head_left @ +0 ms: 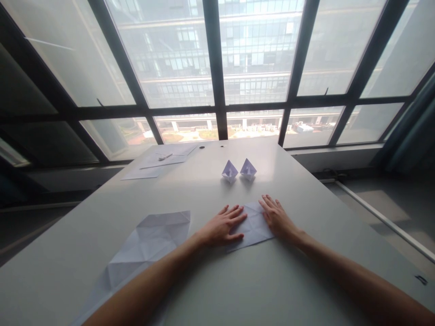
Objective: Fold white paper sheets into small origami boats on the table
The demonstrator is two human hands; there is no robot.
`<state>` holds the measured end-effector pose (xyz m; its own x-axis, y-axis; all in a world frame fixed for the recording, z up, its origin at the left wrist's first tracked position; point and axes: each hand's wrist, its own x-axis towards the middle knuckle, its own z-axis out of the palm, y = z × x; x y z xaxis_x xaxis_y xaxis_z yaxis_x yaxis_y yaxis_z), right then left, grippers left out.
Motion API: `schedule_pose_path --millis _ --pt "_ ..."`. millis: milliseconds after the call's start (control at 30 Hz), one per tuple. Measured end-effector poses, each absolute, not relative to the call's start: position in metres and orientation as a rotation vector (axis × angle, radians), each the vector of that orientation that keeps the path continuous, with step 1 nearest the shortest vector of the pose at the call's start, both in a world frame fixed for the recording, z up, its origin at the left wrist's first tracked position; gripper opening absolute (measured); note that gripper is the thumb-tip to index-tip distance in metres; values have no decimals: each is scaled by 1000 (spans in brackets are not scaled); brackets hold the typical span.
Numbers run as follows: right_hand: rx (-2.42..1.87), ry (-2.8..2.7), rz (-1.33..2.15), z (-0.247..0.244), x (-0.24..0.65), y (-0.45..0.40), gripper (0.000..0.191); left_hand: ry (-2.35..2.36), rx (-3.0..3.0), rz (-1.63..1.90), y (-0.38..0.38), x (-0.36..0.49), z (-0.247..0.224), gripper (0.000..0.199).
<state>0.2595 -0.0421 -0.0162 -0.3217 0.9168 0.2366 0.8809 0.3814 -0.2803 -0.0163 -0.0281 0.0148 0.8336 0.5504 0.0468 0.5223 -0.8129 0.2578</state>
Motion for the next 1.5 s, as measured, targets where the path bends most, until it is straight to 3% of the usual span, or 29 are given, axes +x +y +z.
schedule_pose_path --millis 167,333,500,600,867,1133,1500 --pt "-1138 -2515 281 -11 257 -47 47 812 2767 196 -27 -17 14 70" --pt "-1117 -2417 221 -9 255 -49 34 847 2718 236 -26 -17 14 51" --pt "-1213 -2297 194 -11 256 -47 30 825 2714 301 -29 -17 17 46" --pt "-1253 -2288 177 -13 256 -47 36 794 2736 274 -29 -18 17 54" --pt "-1251 -2322 122 -6 254 -50 28 753 2786 153 -27 -18 15 58" --pt "-995 -2514 223 -4 252 -51 43 765 2786 164 -26 -19 12 66" --pt "-1303 -2505 231 -8 259 -46 49 788 2769 153 -26 -19 13 81"
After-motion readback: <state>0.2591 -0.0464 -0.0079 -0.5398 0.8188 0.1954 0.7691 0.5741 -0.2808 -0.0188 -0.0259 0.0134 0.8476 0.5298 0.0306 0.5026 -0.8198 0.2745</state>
